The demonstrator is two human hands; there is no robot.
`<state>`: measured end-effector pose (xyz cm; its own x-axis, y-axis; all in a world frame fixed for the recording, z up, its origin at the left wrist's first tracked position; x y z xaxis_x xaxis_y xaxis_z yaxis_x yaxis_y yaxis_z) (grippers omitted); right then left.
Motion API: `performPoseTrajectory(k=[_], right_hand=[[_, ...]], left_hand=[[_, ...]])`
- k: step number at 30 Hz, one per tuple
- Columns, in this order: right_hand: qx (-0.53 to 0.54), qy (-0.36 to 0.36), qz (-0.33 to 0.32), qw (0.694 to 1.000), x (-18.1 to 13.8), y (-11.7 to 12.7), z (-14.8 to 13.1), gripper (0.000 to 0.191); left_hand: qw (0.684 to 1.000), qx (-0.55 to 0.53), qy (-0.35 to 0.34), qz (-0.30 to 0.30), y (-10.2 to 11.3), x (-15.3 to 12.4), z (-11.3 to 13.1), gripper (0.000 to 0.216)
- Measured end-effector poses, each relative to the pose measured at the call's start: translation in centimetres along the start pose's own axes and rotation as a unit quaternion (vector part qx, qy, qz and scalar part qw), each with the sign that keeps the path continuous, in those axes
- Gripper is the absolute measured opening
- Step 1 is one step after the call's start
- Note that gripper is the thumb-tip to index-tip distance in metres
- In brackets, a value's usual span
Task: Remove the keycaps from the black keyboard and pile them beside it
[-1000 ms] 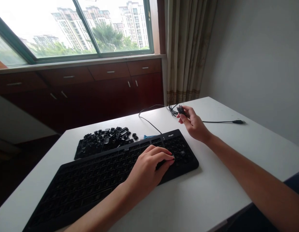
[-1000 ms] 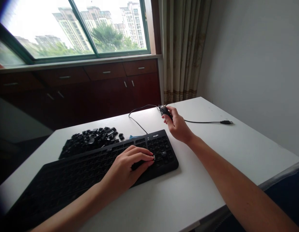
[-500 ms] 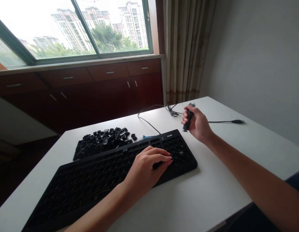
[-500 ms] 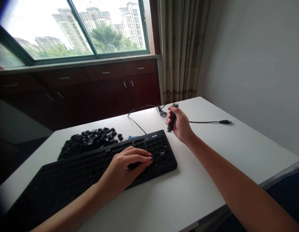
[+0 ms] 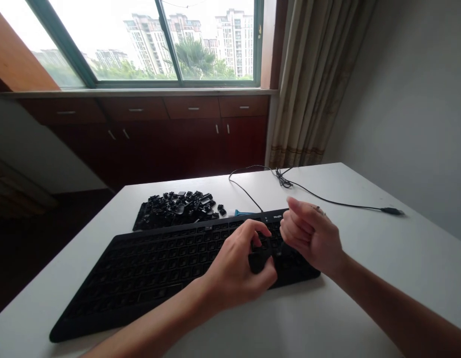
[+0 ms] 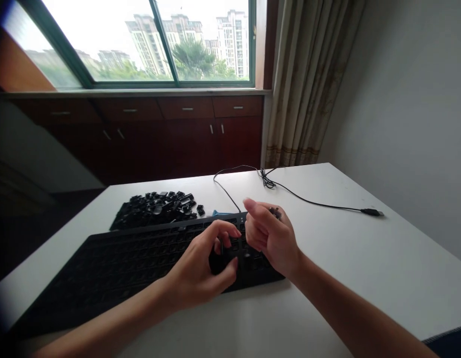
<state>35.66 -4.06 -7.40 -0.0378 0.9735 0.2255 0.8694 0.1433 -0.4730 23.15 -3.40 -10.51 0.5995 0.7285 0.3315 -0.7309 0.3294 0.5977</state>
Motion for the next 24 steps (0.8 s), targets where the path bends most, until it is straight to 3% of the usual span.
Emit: performPoseTrajectory(k=[5,10,14,20,24], right_hand=[[-0.068,0.063,-0.030,0.995,-0.9,-1.6,-0.8,0.058],[-0.247,0.004,-0.035,0.968,-1.3,-1.5,1.2,0.054],[-0.191,0.048,-0.012,0.980,-0.9,-1.0,0.8,0.056],[-0.271,0.048,-0.067,0.959,-0.9,-2.2,1.1,0.053],[-0.190,0.079,-0.028,0.978,-1.1,-0.8,-0.6,0.055]], left_hand=[[0.993,-0.091,0.072,0.021,0.8,-0.2,-1.3,0.030],[0.989,-0.119,0.088,0.024,0.8,-0.1,-1.7,0.022],[0.988,-0.130,0.084,0.023,0.8,0.0,-1.6,0.024],[0.987,-0.129,0.091,0.017,0.7,0.0,-1.7,0.015],[0.993,-0.092,0.075,0.006,0.5,0.1,-1.4,0.018]])
Point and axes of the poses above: each hand's wrist, its own x-axis towards the middle knuckle, its own y-axis out of the back of the hand, z = x × y, the point moved 8 cm from there along x, towards the middle knuckle, and after that the axes turned 1 degree about x, right-handed, at the moved point
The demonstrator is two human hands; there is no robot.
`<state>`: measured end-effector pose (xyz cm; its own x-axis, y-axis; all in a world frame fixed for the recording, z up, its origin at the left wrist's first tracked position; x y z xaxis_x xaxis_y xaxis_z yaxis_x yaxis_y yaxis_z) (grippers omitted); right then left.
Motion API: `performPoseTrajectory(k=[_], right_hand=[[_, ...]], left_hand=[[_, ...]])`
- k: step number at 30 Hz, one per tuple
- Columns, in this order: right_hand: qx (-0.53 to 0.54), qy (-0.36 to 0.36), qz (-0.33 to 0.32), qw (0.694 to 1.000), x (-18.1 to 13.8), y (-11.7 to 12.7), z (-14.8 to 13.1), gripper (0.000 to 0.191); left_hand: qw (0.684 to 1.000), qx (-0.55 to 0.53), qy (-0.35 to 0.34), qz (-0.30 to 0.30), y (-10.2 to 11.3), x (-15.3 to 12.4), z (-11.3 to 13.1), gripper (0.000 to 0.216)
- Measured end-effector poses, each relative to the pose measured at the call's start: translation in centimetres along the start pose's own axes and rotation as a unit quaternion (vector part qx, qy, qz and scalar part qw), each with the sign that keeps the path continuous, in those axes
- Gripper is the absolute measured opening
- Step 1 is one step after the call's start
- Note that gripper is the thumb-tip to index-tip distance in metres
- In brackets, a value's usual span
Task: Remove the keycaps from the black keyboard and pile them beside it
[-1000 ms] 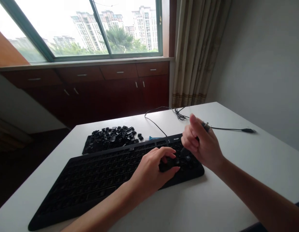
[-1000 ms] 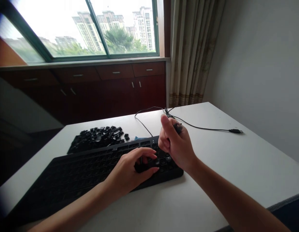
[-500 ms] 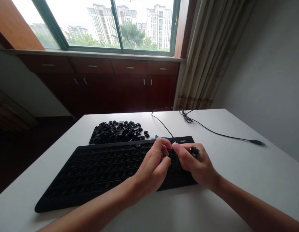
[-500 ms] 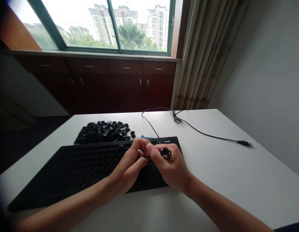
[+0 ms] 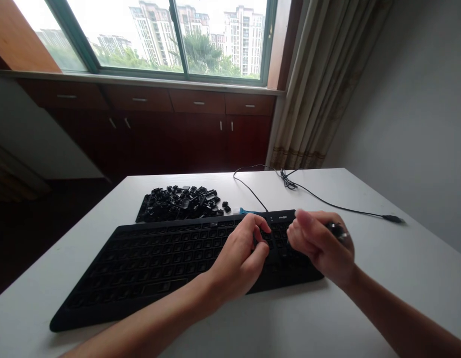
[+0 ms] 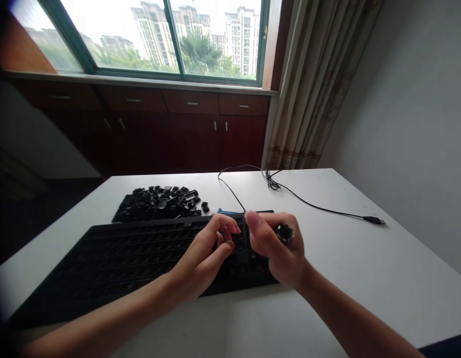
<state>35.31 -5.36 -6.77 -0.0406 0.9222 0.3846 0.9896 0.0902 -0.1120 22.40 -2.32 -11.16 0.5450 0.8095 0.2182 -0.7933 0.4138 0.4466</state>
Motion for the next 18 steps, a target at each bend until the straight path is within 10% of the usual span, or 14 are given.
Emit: performPoseTrajectory(k=[6,12,18], right_hand=[[0.091,-0.056,-0.003,0.994,1.3,3.5,0.3,0.055],[0.139,-0.108,0.027,0.984,1.9,4.9,1.3,0.059],[-0.180,-0.140,-0.112,0.967,1.6,5.4,0.7,0.044]], left_hand=[[0.982,0.134,-0.128,-0.045,-1.2,-0.5,2.2,0.020],[0.898,0.314,-0.268,-0.150,-4.3,-2.5,4.0,0.043],[0.909,0.306,-0.244,-0.141,-4.0,-2.1,3.8,0.045]])
Point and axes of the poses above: each hand's wrist, its own x-axis towards the middle knuckle, its own y-axis out of the back of the hand, z = x × y, the point moved 8 cm from there along x, towards the middle knuckle, and after that the axes turned 1 degree about x, right-handed, at the moved point
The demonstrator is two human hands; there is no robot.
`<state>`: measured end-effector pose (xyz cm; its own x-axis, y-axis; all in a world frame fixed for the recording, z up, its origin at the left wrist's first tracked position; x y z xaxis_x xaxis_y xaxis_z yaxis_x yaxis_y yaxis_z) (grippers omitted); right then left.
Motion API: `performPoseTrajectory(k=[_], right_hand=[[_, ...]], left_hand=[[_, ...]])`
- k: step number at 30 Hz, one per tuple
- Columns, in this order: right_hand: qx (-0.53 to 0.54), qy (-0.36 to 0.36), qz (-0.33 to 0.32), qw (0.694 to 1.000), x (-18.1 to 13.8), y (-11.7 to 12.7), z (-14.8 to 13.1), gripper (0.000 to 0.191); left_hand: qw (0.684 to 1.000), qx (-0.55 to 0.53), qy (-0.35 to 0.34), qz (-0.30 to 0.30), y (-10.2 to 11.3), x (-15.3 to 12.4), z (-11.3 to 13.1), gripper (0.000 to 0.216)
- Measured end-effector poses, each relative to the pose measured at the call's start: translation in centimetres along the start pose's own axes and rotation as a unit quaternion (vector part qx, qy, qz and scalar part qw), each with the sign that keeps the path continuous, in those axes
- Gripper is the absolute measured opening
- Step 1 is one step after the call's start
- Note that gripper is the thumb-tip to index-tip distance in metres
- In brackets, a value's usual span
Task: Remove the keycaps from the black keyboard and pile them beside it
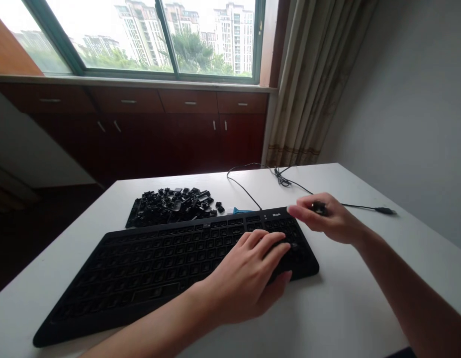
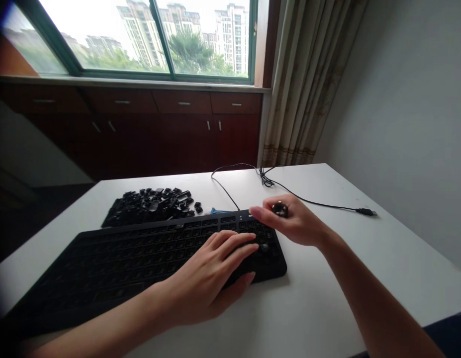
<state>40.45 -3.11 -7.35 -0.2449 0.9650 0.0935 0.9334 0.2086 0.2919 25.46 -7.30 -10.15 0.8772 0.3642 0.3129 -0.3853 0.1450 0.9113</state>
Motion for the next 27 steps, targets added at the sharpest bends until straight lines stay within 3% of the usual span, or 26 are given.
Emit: performPoseTrajectory(k=[3,6,16,20,27], right_hand=[[-0.161,-0.078,-0.120,0.977,-0.7,0.3,1.6,0.025],[-0.189,-0.132,-0.191,0.954,-1.2,0.3,3.2,0.034],[-0.193,-0.131,-0.203,0.951,-1.3,-0.5,3.4,0.038],[-0.211,-0.135,-0.184,0.950,-1.2,-0.2,3.4,0.041],[-0.236,-0.138,-0.212,0.938,-1.5,-0.8,3.4,0.042]], left_hand=[[0.999,-0.008,0.037,0.009,0.0,-0.2,-0.8,0.039],[0.999,0.003,0.032,0.003,-0.3,-0.3,-0.7,0.037],[1.000,0.018,-0.009,0.004,-0.4,0.0,0.3,0.035],[1.000,0.024,-0.010,-0.001,-0.5,-0.1,0.4,0.034],[1.000,0.021,-0.006,-0.005,-0.5,-0.1,0.3,0.033]])
Point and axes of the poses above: each hand's wrist, its own x-axis towards the middle knuckle, its own y-axis out of the back of the hand, z = x × y, the point moved 8 cm from there along x, towards the middle knuckle, and after that the axes turned 1 degree about x, right-handed, at the moved point
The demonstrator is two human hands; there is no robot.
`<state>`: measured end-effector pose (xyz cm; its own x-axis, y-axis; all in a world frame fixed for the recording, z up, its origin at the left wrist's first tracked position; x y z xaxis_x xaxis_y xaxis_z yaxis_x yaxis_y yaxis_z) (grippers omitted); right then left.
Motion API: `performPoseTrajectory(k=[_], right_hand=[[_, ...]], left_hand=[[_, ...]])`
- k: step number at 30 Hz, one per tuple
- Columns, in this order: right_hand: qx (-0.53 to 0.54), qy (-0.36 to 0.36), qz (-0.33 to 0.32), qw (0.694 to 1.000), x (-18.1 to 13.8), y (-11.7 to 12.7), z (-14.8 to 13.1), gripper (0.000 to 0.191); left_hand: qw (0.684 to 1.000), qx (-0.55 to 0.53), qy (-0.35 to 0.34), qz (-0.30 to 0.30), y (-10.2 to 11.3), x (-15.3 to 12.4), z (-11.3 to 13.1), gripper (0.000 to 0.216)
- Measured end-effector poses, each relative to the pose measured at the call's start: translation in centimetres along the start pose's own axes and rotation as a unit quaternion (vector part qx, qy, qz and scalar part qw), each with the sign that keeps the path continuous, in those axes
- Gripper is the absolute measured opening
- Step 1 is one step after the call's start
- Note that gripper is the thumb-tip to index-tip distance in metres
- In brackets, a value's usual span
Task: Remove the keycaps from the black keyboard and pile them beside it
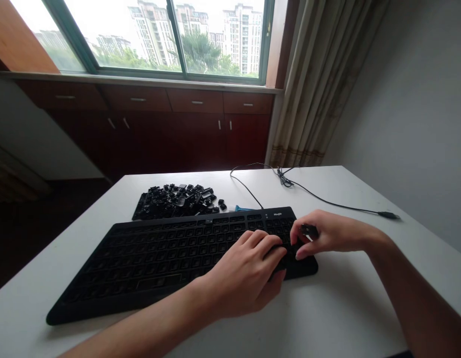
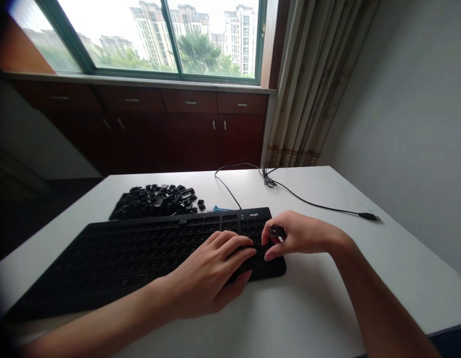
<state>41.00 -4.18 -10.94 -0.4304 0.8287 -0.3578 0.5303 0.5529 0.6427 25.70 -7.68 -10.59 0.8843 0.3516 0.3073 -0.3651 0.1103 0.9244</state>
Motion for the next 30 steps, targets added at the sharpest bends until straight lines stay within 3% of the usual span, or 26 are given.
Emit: performPoseTrajectory(k=[16,30], right_hand=[[-0.080,0.042,0.079,0.993,-0.7,0.7,-1.2,0.028],[-0.093,0.025,0.076,0.992,-0.7,0.5,-1.0,0.027]], left_hand=[[1.000,-0.005,-0.003,0.008,0.3,0.1,0.0,0.033],[1.000,0.004,-0.011,0.023,0.5,0.0,0.0,0.031]])
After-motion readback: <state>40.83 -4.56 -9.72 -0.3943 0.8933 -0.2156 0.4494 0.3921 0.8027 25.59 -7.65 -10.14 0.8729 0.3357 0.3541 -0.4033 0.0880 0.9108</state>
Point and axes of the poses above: each hand's wrist, its own x-axis towards the middle knuckle, its own y-axis out of the back of the hand, z = x × y, the point moved 8 cm from there along x, towards the middle knuckle, and after that the axes turned 1 degree about x, right-handed, at the moved point
